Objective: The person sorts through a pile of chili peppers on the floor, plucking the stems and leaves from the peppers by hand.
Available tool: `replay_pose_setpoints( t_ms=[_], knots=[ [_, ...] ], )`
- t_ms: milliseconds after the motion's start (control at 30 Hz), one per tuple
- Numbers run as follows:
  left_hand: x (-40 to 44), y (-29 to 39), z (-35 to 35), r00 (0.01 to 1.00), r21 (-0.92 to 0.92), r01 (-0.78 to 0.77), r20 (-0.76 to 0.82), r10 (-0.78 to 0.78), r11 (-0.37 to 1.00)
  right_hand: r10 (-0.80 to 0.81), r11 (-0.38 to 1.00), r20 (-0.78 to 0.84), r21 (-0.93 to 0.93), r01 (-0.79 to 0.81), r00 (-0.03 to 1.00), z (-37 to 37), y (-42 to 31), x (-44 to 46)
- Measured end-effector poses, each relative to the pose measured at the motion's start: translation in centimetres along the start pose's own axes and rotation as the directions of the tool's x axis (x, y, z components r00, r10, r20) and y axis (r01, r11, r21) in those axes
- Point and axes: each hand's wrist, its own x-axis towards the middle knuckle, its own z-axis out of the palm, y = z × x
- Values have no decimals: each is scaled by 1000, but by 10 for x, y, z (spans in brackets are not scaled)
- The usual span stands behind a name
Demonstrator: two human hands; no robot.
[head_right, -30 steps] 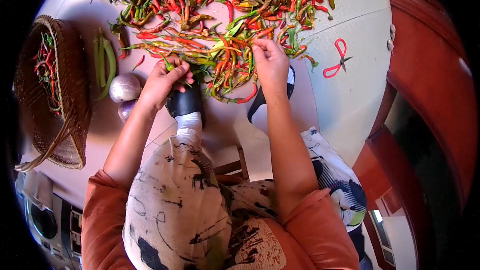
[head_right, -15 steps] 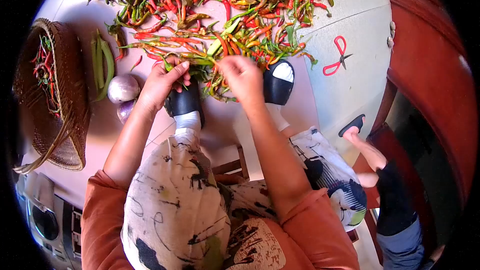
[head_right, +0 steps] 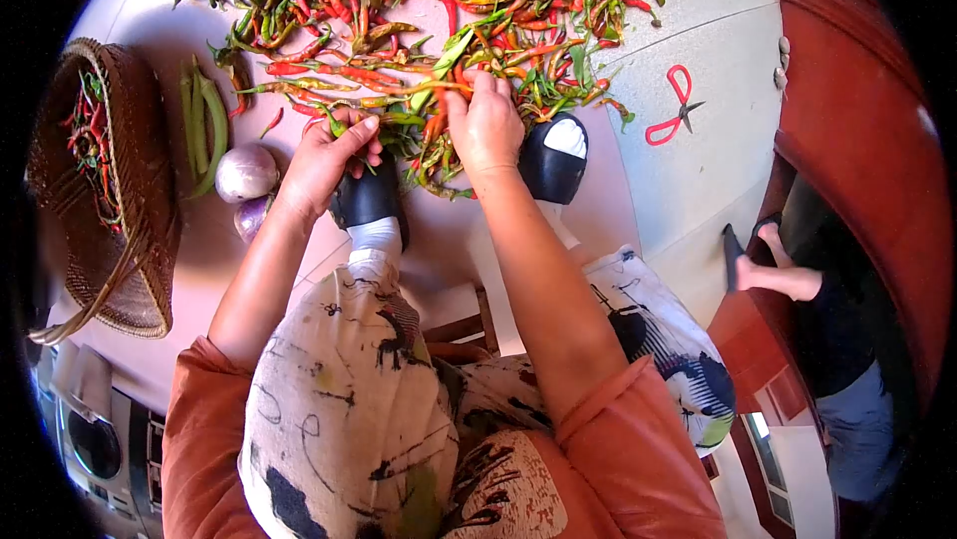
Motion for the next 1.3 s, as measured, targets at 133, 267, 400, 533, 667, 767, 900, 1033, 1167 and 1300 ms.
replay_pose_setpoints(
  t_ms=[133, 267, 400, 533, 667, 767, 900, 1033, 1167, 1300],
  knots=[
    [0, 1, -1, 1000, -2, -10, 3, 10, 1000, 55, 998, 176, 29, -61, 983, -6, 2, -2],
    [2, -3, 0, 1000, -17, -3, -1, 3, 1000, 77, 956, 281, 253, -151, 957, 10, 29, 1],
    [-1, -2, -1, 1000, 5, 12, 27, -12, 1000, 90, 685, 581, 554, -473, 809, -13, 26, 3],
    [-3, 0, 0, 999, 22, 28, 46, -29, 999, 53, 513, 599, 670, -536, 799, -39, 18, 3],
    [-2, 3, 6, 980, 11, 107, 169, -107, 994, -95, 206, 646, 757, -620, 757, -46, 21, 3],
    [0, 4, 13, 950, -95, 165, 283, -133, 982, -175, 163, 623, 782, -602, 762, -44, 15, 2],
    [-1, 7, 17, 946, -106, 107, 318, -69, 989, -126, 272, 599, 788, -553, 791, -41, -4, 1],
    [-3, 9, 12, 918, -190, 111, 396, -27, 975, -146, 360, 576, 788, -499, 804, -43, -10, 4],
    [-10, 9, 11, 909, -264, 192, 411, -70, 945, -297, 175, 556, 831, -529, 776, -50, -13, 7],
    [-11, 14, 13, 895, -284, 197, 443, -54, 938, -327, 62, 543, 829, -556, 774, -47, -11, 8]
  ],
)
